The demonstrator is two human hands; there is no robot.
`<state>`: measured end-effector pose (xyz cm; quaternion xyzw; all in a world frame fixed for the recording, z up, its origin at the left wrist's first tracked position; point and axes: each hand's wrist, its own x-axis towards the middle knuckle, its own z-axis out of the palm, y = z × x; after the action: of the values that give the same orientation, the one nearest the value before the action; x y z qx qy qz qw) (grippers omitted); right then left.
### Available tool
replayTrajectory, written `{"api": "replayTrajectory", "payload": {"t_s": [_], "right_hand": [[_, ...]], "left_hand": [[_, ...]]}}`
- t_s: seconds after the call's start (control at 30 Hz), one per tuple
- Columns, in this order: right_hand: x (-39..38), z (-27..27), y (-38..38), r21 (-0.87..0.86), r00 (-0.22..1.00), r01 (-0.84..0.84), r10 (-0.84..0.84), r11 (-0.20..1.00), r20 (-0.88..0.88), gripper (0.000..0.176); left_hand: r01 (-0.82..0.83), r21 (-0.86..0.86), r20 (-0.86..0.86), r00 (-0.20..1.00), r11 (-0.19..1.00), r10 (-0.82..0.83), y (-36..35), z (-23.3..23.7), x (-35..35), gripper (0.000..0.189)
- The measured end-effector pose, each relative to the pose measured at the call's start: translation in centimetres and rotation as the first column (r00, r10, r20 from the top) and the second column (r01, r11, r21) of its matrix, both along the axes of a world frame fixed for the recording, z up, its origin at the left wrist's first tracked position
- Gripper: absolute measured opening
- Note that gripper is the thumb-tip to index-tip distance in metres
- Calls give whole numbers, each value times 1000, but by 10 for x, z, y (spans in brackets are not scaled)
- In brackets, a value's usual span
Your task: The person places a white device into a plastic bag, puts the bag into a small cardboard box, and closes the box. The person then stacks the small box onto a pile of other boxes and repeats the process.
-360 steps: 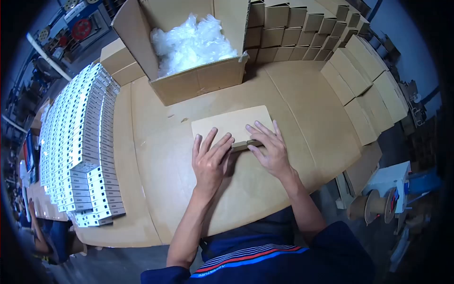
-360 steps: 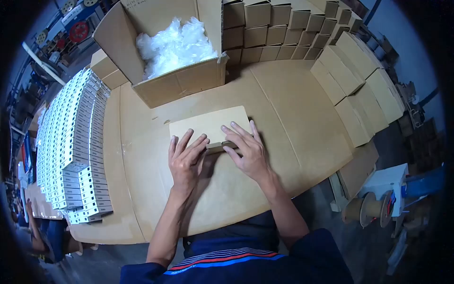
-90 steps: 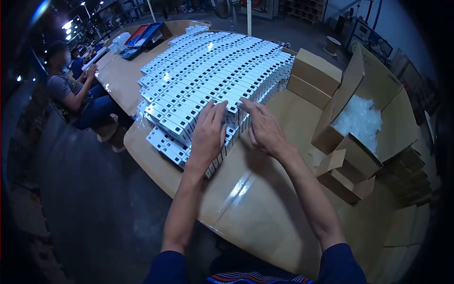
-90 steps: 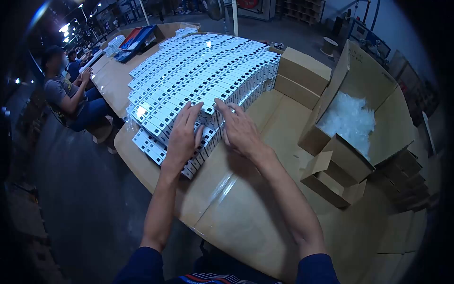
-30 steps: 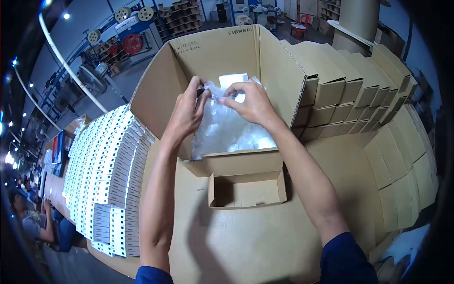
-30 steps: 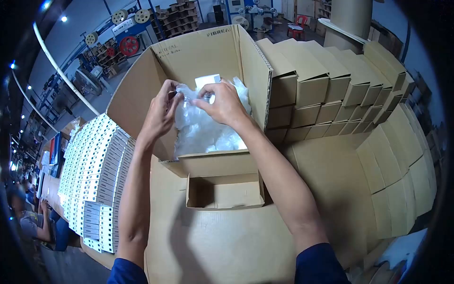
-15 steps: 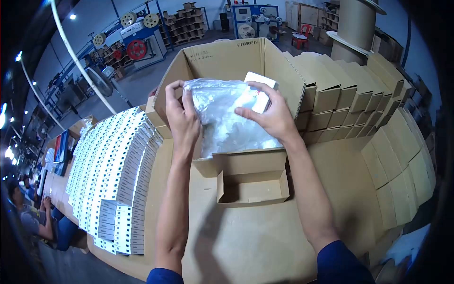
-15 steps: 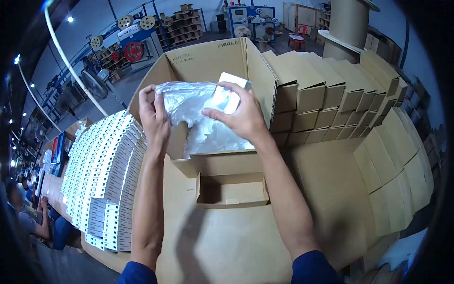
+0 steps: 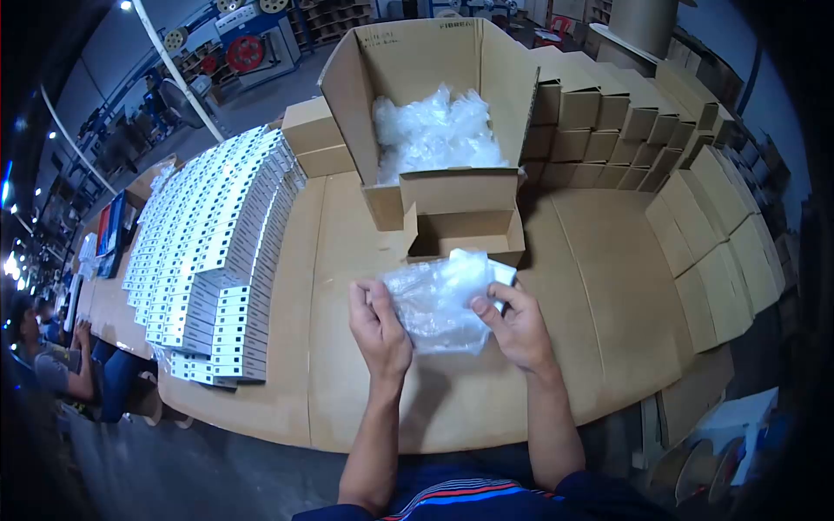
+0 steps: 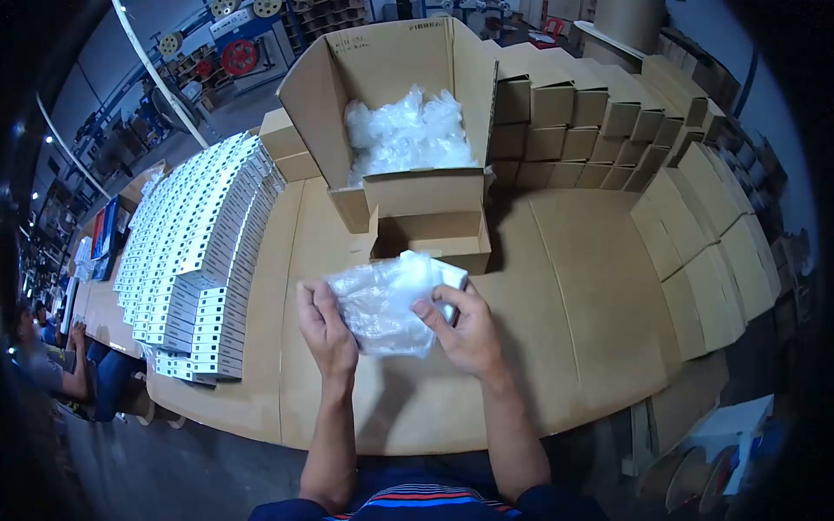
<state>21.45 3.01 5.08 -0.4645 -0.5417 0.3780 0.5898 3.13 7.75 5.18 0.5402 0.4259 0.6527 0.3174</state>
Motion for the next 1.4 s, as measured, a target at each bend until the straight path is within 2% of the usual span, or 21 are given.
{"api": "replayTrajectory", "payload": {"t_s": [0.03,0.07,0.17,0.23,0.3,0.33,0.47,0.57,0.6,0.73,0.83,0.93,1.07,1.27,1.4], "right_hand": [[-6,-6,-12,1,999,26,-26,1000,-46,25],[-10,-10,-25,-121,993,17,-31,993,-113,23],[-22,-19,-54,-47,990,139,-137,989,41,21],[-27,-26,-69,-33,977,199,-195,979,90,17],[-31,-24,-78,-3,956,238,-233,971,179,16],[-33,-28,-81,14,955,236,-235,972,184,16],[-34,-21,-81,208,898,183,-249,961,362,16],[-30,-19,-79,247,873,148,-244,958,422,15],[-29,-20,-78,247,870,155,-251,957,424,15],[-23,-21,-77,225,854,184,-269,957,445,14],[-20,-23,-75,247,831,189,-289,951,476,13],[-19,-22,-76,227,845,170,-260,959,468,13],[-17,-20,-75,224,841,153,-246,963,482,12],[-16,-23,-76,197,839,172,-249,965,484,12],[-14,-26,-78,173,840,184,-246,968,484,13]], "left_hand": [[-5,-4,-31,999,1000,5,-13,-7,-2,22],[56,-101,12,998,993,-55,-29,-10,-7,21],[-105,-69,-63,993,992,101,-50,-20,-15,24],[-125,131,-283,946,983,158,-63,-15,-26,12],[-99,342,-466,846,934,260,-70,-5,-36,16],[-3,341,-533,823,940,196,-74,-6,-38,33],[193,257,-696,717,947,43,-71,19,-21,29],[273,217,-700,713,937,-46,-66,7,-20,24],[255,267,-685,729,929,-3,-65,7,-17,24],[248,302,-625,781,921,-5,-65,-2,-16,28],[247,206,-602,795,947,-77,-65,-10,-13,27],[223,211,-546,835,952,-75,-62,-3,-6,24],[310,181,-670,734,933,-113,-53,3,-9,20],[318,118,-607,773,941,-185,-54,-5,-9,18],[347,141,-659,732,927,-174,-53,-7,-5,21]]}}
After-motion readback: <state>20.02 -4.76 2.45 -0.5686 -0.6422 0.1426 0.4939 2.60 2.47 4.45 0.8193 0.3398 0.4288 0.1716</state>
